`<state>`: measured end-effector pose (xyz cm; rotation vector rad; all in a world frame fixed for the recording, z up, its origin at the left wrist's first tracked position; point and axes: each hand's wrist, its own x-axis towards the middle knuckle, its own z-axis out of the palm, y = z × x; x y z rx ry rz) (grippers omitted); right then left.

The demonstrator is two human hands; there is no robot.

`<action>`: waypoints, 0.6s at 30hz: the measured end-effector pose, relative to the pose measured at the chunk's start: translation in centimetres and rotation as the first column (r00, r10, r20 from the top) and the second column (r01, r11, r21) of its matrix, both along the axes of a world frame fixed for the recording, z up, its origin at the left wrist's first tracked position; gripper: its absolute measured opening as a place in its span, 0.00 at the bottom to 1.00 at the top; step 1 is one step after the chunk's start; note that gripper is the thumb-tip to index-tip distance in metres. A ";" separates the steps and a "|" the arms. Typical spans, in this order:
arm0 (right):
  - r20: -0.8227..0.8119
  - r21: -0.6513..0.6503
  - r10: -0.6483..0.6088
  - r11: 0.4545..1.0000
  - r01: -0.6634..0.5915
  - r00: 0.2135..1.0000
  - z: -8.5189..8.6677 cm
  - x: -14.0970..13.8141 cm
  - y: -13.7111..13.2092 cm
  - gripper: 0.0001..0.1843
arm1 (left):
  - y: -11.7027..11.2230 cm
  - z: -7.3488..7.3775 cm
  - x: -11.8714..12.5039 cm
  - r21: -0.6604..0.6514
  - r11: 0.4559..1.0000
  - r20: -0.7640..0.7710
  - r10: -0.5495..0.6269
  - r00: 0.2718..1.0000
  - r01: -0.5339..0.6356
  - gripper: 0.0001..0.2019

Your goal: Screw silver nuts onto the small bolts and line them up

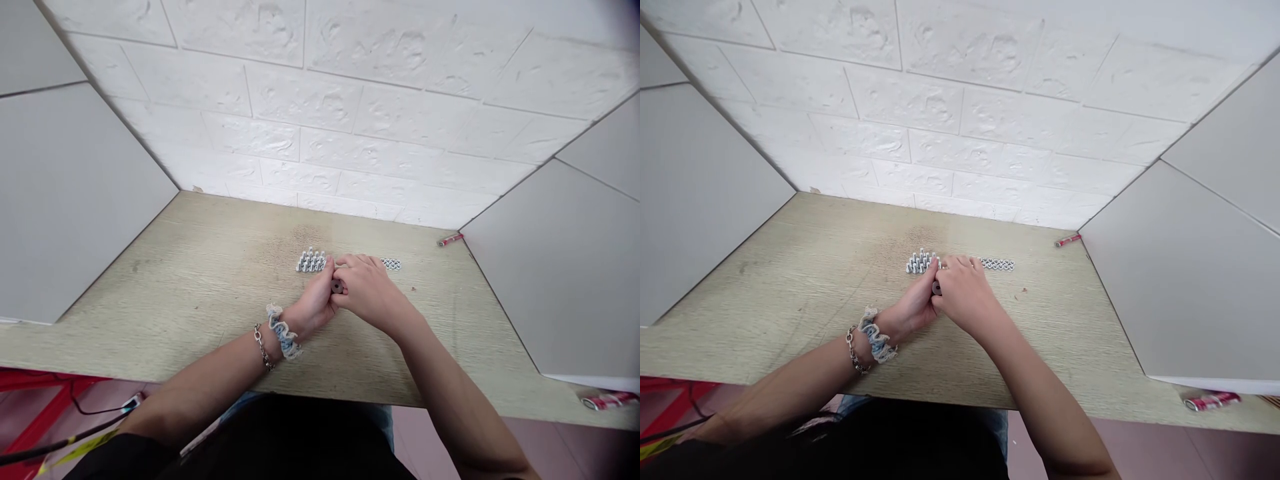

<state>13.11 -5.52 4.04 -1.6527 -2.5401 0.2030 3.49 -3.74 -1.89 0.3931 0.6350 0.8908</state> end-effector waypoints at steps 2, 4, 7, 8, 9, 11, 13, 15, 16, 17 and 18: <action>0.015 0.006 0.005 1.000 -0.005 1.000 0.1 -0.2 0.0 0.04 | 0.0 0.0 0.0 0.009 1.000 0.015 0.012 1.000 -0.012 0.17; 0.015 0.000 0.013 1.000 -0.013 1.000 0.3 -0.2 0.0 0.05 | 0.1 0.0 0.0 0.031 1.000 0.038 0.000 0.999 -0.001 0.16; 0.000 -0.017 0.011 1.000 -0.011 1.000 0.5 -0.2 0.1 0.06 | 0.2 0.0 -0.1 0.072 0.997 0.052 -0.021 0.998 0.017 0.15; -0.001 -0.020 0.006 1.000 -0.006 1.000 0.5 -0.2 0.1 0.06 | 0.2 0.1 -0.1 0.086 0.996 0.049 -0.022 0.999 0.018 0.14; 0.000 -0.018 0.001 1.000 -0.001 1.000 0.4 -0.1 0.1 0.05 | 0.2 0.2 -0.1 0.100 0.995 0.045 -0.019 0.999 0.015 0.14; 0.012 -0.007 -0.007 1.000 0.007 1.000 0.2 -0.1 0.1 0.05 | 0.1 0.3 -0.1 0.106 0.994 0.035 -0.011 0.999 0.007 0.14; 0.023 0.006 -0.005 1.000 0.005 1.000 -0.1 -0.1 0.1 0.05 | 0.1 0.3 -0.1 0.084 0.996 0.019 -0.004 1.000 0.003 0.14; 0.022 0.011 0.004 1.000 -0.004 1.000 -0.4 -0.1 0.2 0.06 | 0.0 0.4 -0.1 0.058 0.998 0.006 0.003 1.000 -0.003 0.14; 0.016 0.009 0.011 1.000 -0.011 1.000 -0.4 -0.1 0.2 0.05 | 0.0 0.4 -0.1 0.051 0.999 0.008 0.004 1.000 -0.005 0.14; 0.006 0.007 0.017 1.000 -0.018 1.000 -0.4 -0.1 0.2 0.05 | 0.0 0.5 -0.1 0.045 0.999 0.017 0.005 1.000 -0.006 0.15; -0.006 0.005 0.021 1.000 -0.021 1.000 -0.4 -0.1 0.2 0.05 | 0.0 0.6 -0.1 0.035 0.999 0.029 0.003 1.000 -0.005 0.16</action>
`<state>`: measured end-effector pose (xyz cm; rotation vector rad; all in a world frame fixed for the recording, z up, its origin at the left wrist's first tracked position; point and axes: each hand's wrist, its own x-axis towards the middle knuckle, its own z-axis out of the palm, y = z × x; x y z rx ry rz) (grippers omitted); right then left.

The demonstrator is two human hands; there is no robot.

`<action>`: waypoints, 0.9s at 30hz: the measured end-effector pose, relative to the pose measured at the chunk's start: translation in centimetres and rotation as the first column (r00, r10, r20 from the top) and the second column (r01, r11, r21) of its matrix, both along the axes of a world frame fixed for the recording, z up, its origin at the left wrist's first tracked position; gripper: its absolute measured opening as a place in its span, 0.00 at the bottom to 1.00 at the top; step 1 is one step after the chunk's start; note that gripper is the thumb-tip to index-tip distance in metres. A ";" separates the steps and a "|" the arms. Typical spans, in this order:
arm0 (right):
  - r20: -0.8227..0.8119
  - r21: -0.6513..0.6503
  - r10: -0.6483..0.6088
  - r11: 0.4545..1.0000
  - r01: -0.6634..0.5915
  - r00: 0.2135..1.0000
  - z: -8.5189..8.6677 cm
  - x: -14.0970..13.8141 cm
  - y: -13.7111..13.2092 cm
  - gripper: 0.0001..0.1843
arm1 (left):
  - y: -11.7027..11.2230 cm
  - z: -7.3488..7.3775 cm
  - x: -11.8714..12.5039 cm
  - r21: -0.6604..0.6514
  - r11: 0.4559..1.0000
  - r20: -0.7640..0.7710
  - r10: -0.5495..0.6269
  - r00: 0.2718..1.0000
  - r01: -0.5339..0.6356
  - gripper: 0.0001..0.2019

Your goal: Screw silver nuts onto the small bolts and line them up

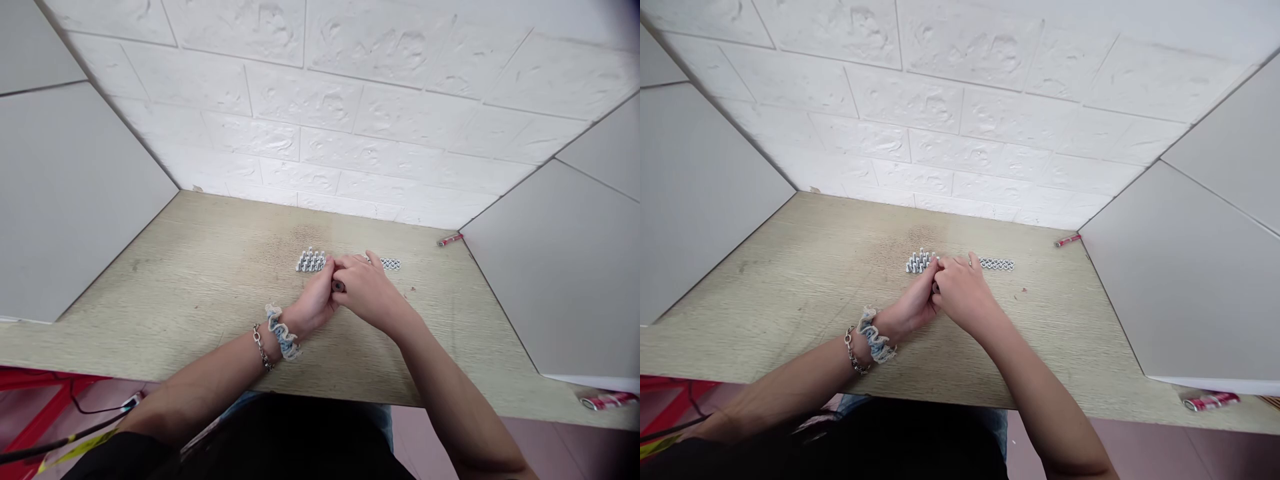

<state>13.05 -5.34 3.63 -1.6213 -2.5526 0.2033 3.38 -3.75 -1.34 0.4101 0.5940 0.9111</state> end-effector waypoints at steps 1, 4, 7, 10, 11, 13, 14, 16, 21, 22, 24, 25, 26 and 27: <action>-0.014 -0.001 0.002 1.000 -0.002 1.000 0.1 0.0 0.0 0.06 | 0.0 0.1 0.0 -0.014 1.000 0.012 -0.001 1.000 0.002 0.17; -0.059 0.005 0.000 1.000 0.000 0.998 0.3 0.0 -0.1 0.06 | 0.0 0.5 -0.1 -0.070 0.998 0.031 0.009 0.999 -0.007 0.22; -0.084 0.008 0.010 1.000 -0.010 0.996 0.3 0.1 -0.2 0.07 | -0.2 0.9 -0.2 -0.094 0.996 0.042 0.011 0.999 -0.007 0.24; -0.094 0.000 0.045 0.999 -0.045 0.995 0.3 0.4 -0.1 0.07 | -0.2 1.1 -0.2 -0.120 0.993 0.072 -0.008 0.997 0.017 0.25; -0.097 -0.007 0.058 0.998 -0.059 0.994 0.3 0.6 -0.1 0.07 | -0.3 1.1 -0.2 -0.130 0.991 0.091 -0.011 0.996 0.023 0.25; -0.105 -0.025 0.077 0.996 -0.080 0.992 0.3 0.9 0.0 0.07 | -0.3 1.0 -0.2 -0.140 0.989 0.134 -0.017 0.991 0.036 0.24; -0.110 -0.033 0.079 0.996 -0.083 0.991 0.3 1.1 0.1 0.08 | -0.3 0.9 -0.2 -0.140 0.989 0.155 -0.026 0.988 0.048 0.23; -0.124 -0.041 0.070 0.996 -0.075 0.990 0.4 1.4 0.2 0.09 | -0.3 0.6 -0.2 -0.126 0.988 0.189 -0.063 0.980 0.087 0.22; -0.134 -0.046 0.013 0.999 -0.020 0.991 1.0 2.4 0.5 0.09 | -0.4 0.2 -0.4 -0.075 0.975 0.221 -0.188 0.957 0.208 0.18; -0.139 -0.049 0.007 0.999 -0.014 0.990 1.2 2.6 0.5 0.09 | -0.4 0.2 -0.4 -0.071 0.973 0.216 -0.198 0.956 0.218 0.17; -0.159 -0.053 -0.001 0.999 -0.008 0.987 1.8 3.0 0.4 0.09 | -0.5 0.4 -0.5 -0.052 0.975 0.205 -0.203 0.957 0.218 0.14; -0.172 -0.052 -0.005 0.999 -0.004 0.985 2.1 3.2 0.3 0.09 | -0.6 0.6 -0.4 -0.032 0.978 0.201 -0.197 0.960 0.207 0.12; -0.185 -0.052 -0.008 0.999 -0.002 0.983 2.4 3.3 0.3 0.09 | -0.7 0.9 -0.4 -0.009 0.981 0.197 -0.190 0.962 0.195 0.12; -0.197 -0.050 -0.012 0.999 0.002 0.980 2.6 3.4 0.2 0.08 | -0.8 1.1 -0.4 0.015 0.983 0.193 -0.183 0.964 0.184 0.12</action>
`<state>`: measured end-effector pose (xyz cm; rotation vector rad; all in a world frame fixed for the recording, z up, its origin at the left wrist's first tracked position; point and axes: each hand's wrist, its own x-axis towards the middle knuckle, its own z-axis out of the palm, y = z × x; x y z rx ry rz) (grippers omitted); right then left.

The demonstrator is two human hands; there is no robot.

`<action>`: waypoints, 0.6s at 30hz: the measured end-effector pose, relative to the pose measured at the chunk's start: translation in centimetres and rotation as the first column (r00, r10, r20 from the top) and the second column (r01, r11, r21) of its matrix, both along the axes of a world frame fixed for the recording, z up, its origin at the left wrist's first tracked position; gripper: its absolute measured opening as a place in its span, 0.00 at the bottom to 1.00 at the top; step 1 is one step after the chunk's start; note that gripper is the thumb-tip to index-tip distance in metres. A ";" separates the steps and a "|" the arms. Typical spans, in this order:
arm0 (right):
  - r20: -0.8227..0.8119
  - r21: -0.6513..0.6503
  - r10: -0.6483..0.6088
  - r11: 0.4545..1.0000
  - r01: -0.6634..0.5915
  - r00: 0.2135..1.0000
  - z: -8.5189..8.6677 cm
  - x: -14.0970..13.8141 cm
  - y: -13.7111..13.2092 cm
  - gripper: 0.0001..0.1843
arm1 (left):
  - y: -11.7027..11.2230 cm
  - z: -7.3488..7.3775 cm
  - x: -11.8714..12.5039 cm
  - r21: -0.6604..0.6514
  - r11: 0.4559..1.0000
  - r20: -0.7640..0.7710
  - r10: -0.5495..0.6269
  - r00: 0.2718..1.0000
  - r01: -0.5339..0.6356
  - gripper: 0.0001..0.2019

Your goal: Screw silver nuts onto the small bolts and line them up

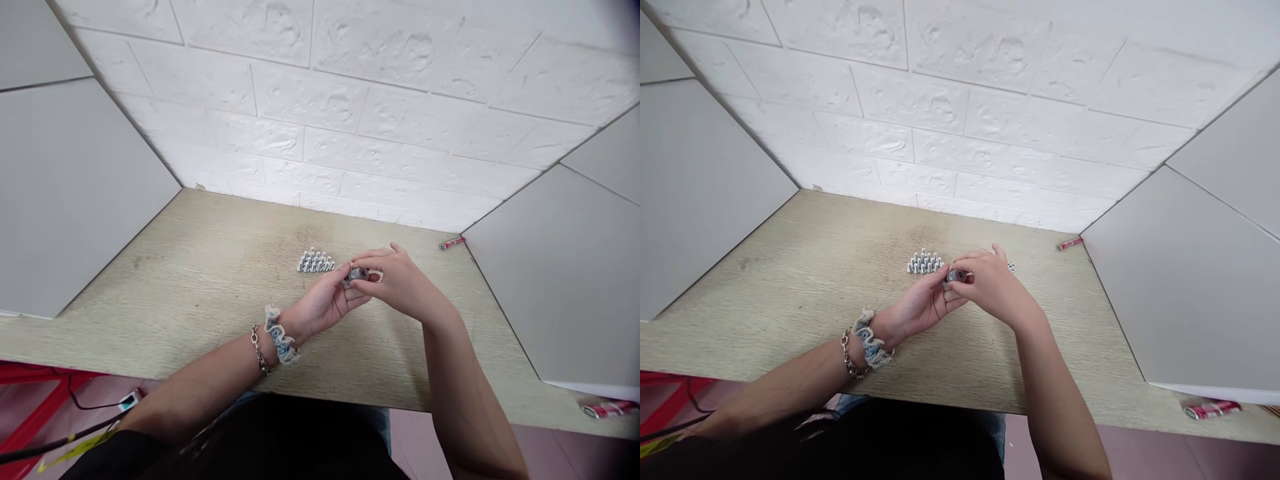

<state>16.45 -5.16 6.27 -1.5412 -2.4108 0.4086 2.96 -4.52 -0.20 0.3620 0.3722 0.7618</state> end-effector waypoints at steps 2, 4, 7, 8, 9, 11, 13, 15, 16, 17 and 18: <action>-0.021 0.008 -0.009 1.000 0.010 1.000 0.4 0.0 -0.2 0.08 | -0.1 0.5 0.0 0.030 0.999 0.003 0.016 1.000 -0.016 0.16; -0.028 0.018 -0.012 1.000 0.013 1.000 0.5 -0.1 -0.3 0.08 | -0.2 0.9 0.0 0.031 1.000 0.013 0.004 1.000 -0.004 0.20; -0.002 0.029 -0.001 1.000 0.001 1.000 0.2 -0.4 -0.3 0.08 | -0.1 1.2 -0.2 0.028 0.999 0.023 -0.047 0.999 0.046 0.26; 0.015 0.034 0.004 0.999 -0.005 1.000 -0.1 -0.5 -0.2 0.08 | 0.0 1.2 -0.3 0.032 0.998 0.019 -0.060 0.998 0.059 0.27; 0.035 0.043 0.007 0.999 -0.009 0.999 -0.3 -0.7 -0.2 0.08 | 0.0 1.1 -0.3 0.036 0.997 0.009 -0.068 0.998 0.068 0.27; 0.075 0.073 0.007 0.997 -0.013 0.997 -0.9 -0.9 -0.2 0.08 | 0.1 0.9 -0.4 0.043 0.996 -0.016 -0.072 0.997 0.073 0.28; 0.097 0.108 0.003 0.994 -0.014 0.995 -1.3 -1.0 -0.2 0.08 | 0.2 0.7 -0.4 0.055 0.996 -0.038 -0.067 0.997 0.069 0.29; 0.099 0.128 0.007 0.992 -0.020 0.995 -1.4 -1.1 -0.2 0.08 | 0.3 0.5 -0.5 0.075 0.995 -0.047 -0.060 0.997 0.063 0.28; 0.096 0.131 0.011 0.991 -0.024 0.995 -1.4 -1.1 -0.2 0.08 | 0.3 0.5 -0.5 0.086 0.994 -0.049 -0.059 0.997 0.063 0.28; 0.094 0.131 0.016 0.991 -0.029 0.995 -1.3 -1.0 -0.2 0.08 | 0.3 0.4 -0.4 0.092 0.994 -0.047 -0.062 0.997 0.066 0.28; 0.093 0.129 0.022 0.991 -0.034 0.995 -1.2 -1.0 -0.3 0.08 | 0.3 0.4 -0.4 0.093 0.993 -0.039 -0.071 0.997 0.075 0.28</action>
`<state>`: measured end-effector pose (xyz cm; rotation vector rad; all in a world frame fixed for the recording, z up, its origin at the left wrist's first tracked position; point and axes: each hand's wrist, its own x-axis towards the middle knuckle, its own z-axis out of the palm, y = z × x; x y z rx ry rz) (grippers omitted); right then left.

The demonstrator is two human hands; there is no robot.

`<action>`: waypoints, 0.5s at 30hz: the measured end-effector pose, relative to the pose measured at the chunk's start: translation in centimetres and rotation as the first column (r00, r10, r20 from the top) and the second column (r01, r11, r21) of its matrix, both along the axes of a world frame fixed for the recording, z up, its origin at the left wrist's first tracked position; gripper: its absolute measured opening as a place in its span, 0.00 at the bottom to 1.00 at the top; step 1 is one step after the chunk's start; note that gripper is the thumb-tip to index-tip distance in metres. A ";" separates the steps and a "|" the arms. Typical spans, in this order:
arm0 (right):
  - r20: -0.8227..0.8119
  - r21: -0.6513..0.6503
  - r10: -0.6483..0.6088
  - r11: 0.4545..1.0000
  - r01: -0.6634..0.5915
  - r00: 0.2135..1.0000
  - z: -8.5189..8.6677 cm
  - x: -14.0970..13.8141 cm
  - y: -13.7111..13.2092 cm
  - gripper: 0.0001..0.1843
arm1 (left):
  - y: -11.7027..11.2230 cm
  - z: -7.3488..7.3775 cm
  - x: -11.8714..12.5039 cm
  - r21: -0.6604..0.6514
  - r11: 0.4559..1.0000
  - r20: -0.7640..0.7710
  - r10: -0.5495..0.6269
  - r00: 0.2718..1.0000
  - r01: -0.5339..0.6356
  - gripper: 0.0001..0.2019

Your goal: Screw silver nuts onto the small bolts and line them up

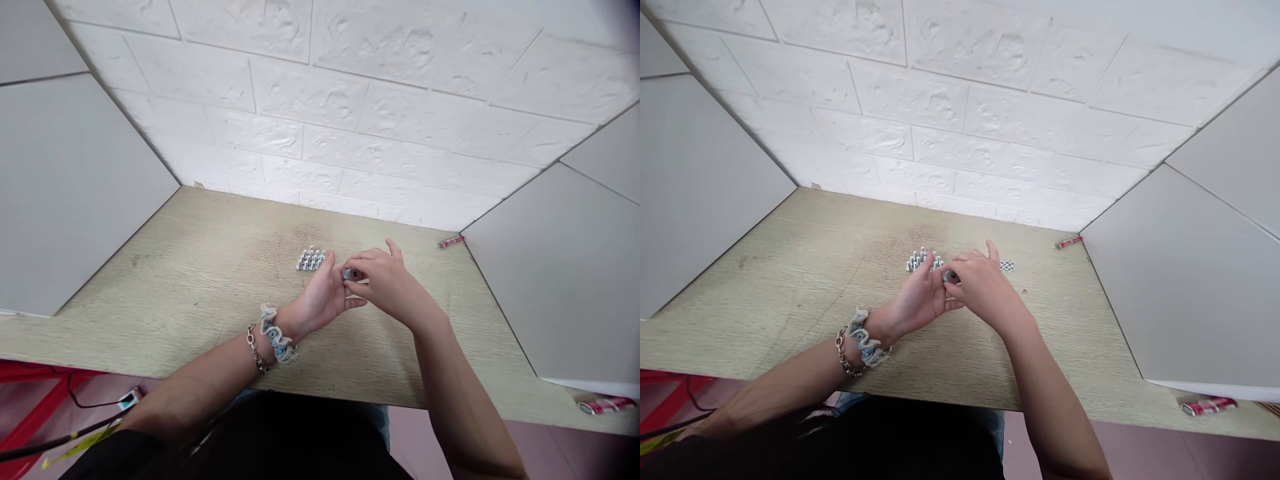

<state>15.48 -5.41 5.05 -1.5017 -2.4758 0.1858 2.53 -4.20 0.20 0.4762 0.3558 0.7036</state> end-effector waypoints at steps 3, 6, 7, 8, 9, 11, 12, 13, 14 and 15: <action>-0.008 -0.014 0.012 1.000 -0.012 1.000 0.5 0.3 0.0 0.07 | 0.0 -0.2 0.1 -0.030 0.999 0.060 -0.032 0.998 0.034 0.26; -0.031 -0.028 0.021 0.999 -0.022 0.999 1.0 0.7 -0.1 0.07 | 0.0 -0.6 0.2 -0.050 0.997 0.142 -0.047 0.989 0.054 0.21; -0.041 -0.032 0.024 0.999 -0.026 0.999 1.1 0.8 -0.2 0.06 | -0.1 -0.7 0.3 -0.049 0.997 0.159 -0.052 0.986 0.061 0.19; -0.051 -0.036 0.027 0.999 -0.029 0.998 1.3 0.9 -0.2 0.06 | -0.1 -0.8 0.3 -0.044 0.997 0.170 -0.063 0.983 0.071 0.18; -0.062 -0.042 0.031 0.999 -0.033 0.998 1.4 1.0 -0.3 0.06 | -0.1 -0.9 0.2 -0.035 0.996 0.174 -0.076 0.982 0.083 0.16; -0.088 -0.051 0.042 0.998 -0.046 0.995 1.7 1.1 -0.4 0.05 | -0.1 -1.0 0.1 -0.010 0.995 0.173 -0.100 0.980 0.104 0.15; -0.103 -0.055 0.049 0.997 -0.055 0.993 1.9 1.2 -0.4 0.05 | -0.1 -1.0 0.0 0.008 0.994 0.172 -0.110 0.979 0.110 0.15; -0.118 -0.060 0.059 0.996 -0.066 0.991 2.0 1.2 -0.5 0.05 | -0.1 -1.0 -0.1 0.026 0.993 0.173 -0.119 0.978 0.116 0.15; -0.133 -0.064 0.069 0.995 -0.078 0.989 2.1 1.2 -0.5 0.05 | -0.1 -1.0 -0.2 0.044 0.992 0.176 -0.127 0.976 0.121 0.15; -0.150 -0.066 0.076 0.994 -0.087 0.986 2.2 1.3 -0.6 0.05 | -0.2 -1.0 -0.2 0.061 0.991 0.183 -0.132 0.974 0.122 0.15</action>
